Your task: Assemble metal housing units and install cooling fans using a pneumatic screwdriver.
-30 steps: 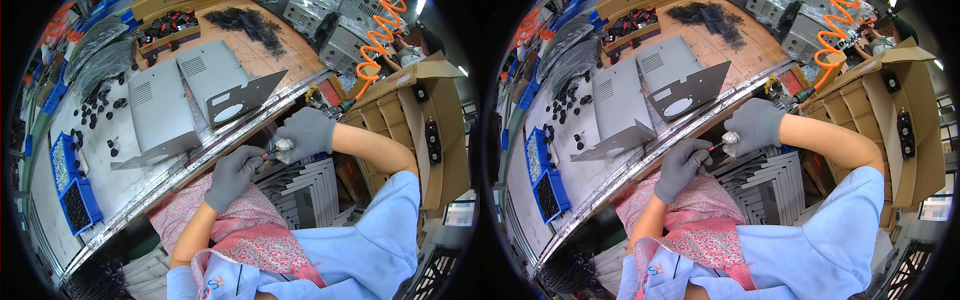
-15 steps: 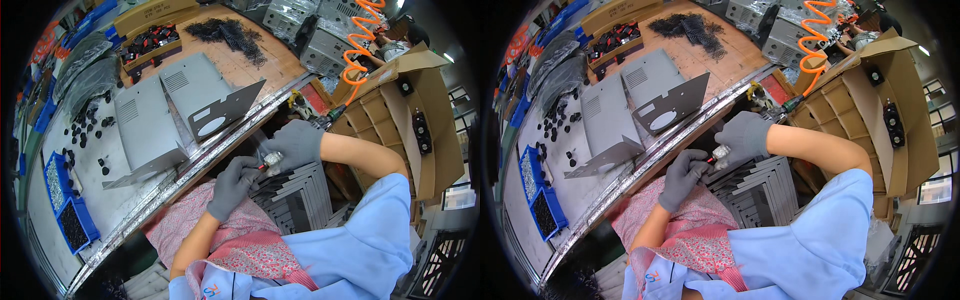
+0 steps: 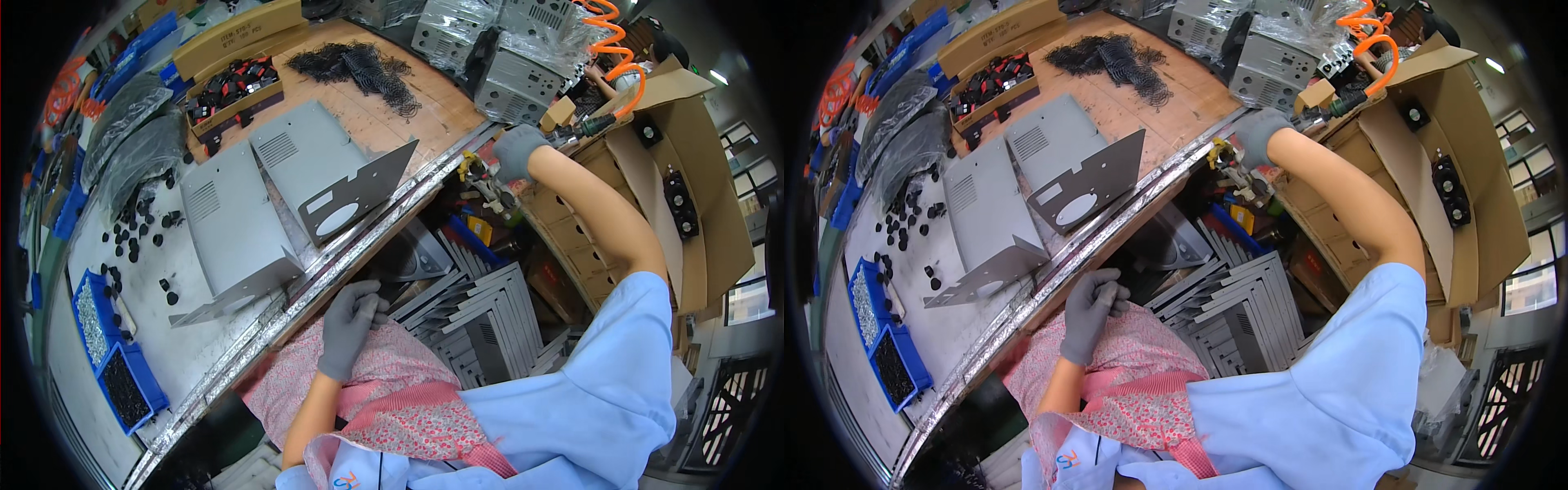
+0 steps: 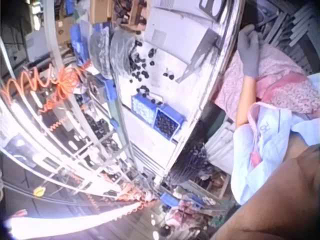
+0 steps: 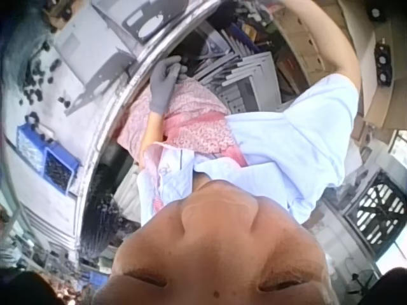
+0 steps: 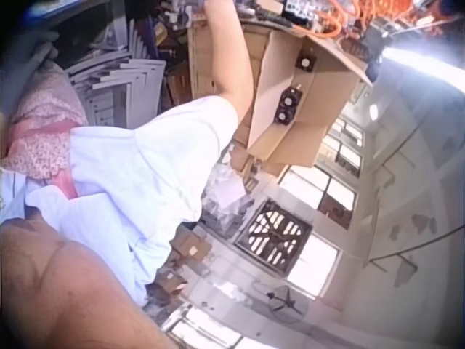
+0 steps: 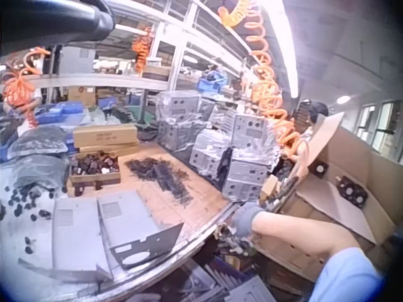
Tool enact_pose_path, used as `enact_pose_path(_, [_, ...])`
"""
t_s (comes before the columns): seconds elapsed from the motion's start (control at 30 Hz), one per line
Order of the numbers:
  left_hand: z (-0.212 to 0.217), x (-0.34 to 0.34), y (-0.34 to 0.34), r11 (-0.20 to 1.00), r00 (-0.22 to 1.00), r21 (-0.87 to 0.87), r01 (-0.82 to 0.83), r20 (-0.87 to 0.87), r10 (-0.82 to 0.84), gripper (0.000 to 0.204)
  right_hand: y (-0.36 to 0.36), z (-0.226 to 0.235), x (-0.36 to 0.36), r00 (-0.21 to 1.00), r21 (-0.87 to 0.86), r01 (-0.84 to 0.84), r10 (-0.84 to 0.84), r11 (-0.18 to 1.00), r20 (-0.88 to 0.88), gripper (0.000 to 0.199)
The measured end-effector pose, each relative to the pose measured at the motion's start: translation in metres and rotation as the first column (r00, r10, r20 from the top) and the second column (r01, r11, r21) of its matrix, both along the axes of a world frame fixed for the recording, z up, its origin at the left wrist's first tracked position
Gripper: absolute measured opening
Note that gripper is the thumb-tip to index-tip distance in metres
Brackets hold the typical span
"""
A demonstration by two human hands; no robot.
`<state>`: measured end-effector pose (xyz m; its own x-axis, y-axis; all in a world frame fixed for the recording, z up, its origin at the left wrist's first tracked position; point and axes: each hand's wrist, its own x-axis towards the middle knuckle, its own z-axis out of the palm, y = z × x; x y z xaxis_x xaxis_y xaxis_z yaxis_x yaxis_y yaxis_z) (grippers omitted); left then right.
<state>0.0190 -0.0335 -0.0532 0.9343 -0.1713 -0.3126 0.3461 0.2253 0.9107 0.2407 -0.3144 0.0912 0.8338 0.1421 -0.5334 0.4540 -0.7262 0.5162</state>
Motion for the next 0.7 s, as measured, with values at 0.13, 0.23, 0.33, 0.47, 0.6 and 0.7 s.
enact_pose_path(0.13, [-0.005, -0.012, 0.006, 0.999, 0.997, 0.018, -0.044, -0.070, 0.045, 0.023, -0.001, -0.017, 0.021, 0.998, -0.091, 0.015, -0.010, 0.996, 0.057, 0.051])
enact_pose_path(0.23, [0.000, -0.014, 0.006, 0.998, 0.993, -0.002, -0.055, -0.109, 0.054, 0.022, -0.001, -0.036, 0.034, 0.996, -0.080, -0.046, 0.052, 0.996, 0.078, 0.044])
enact_pose_path(0.33, [0.006, -0.012, 0.007, 0.999, 0.995, 0.026, -0.044, -0.091, 0.047, 0.022, 0.005, -0.051, 0.043, 0.995, -0.117, -0.104, 0.103, 0.988, -0.017, 0.045])
enact_pose_path(0.47, [0.026, -0.002, 0.009, 0.989, 0.997, 0.148, -0.015, 0.083, 0.003, 0.020, 0.014, -0.077, 0.040, 0.994, -0.088, -0.109, 0.110, 0.990, 0.006, 0.041])
enact_pose_path(0.6, [0.064, 0.013, 0.020, 0.696, 0.640, 0.518, -0.497, 0.760, -0.109, 0.019, 0.030, -0.067, 0.034, 0.933, 0.039, -0.359, 0.357, 0.933, 0.040, 0.019])
enact_pose_path(0.7, [0.110, 0.027, 0.014, 0.482, 0.424, 0.546, -0.685, 0.837, -0.345, 0.024, 0.018, -0.014, -0.019, 0.797, 0.362, -0.572, 0.396, 0.736, 0.456, 0.019])
